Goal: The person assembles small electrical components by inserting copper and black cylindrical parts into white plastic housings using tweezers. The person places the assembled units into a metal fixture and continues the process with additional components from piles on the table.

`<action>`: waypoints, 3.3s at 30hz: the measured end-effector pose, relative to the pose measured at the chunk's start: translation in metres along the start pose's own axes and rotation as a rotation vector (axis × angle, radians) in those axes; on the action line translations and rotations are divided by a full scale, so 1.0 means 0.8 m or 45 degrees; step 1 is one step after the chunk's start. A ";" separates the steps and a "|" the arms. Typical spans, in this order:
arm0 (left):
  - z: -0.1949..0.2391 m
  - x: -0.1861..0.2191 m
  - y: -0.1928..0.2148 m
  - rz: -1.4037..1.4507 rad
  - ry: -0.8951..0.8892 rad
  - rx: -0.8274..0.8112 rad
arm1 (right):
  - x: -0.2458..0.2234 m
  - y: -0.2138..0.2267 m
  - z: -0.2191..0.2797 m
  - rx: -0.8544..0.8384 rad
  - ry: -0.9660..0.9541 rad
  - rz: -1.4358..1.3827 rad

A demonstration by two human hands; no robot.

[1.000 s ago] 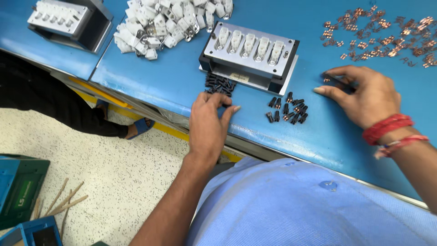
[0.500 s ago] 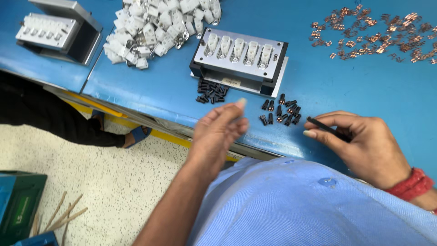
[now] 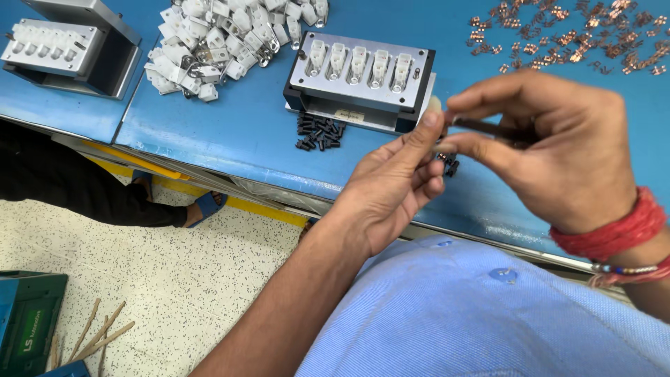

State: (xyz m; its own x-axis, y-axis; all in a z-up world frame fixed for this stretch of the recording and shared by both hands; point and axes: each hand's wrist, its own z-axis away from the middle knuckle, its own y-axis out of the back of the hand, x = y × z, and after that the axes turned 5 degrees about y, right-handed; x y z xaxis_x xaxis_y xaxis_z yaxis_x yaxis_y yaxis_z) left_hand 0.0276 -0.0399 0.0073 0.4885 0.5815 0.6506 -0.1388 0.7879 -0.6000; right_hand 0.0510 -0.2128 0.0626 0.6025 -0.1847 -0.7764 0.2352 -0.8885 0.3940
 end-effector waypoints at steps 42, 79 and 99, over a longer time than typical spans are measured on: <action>0.029 0.037 0.105 -1.909 -1.013 0.763 | 0.144 0.021 0.037 -0.160 -0.417 0.312; 0.038 -0.019 0.005 0.070 0.064 -0.069 | 0.054 0.002 0.050 -0.145 -0.434 -0.471; 0.018 0.031 0.089 -1.788 -0.773 0.949 | 0.106 -0.012 0.051 -0.379 -0.165 0.417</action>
State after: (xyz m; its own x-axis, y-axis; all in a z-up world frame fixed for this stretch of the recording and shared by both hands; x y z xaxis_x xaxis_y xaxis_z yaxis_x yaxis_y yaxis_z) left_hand 0.0174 0.0338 -0.0129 0.2276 -0.7448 0.6273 -0.3496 0.5388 0.7665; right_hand 0.0688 -0.2371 -0.0266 0.5859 -0.5032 -0.6353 0.2687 -0.6189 0.7381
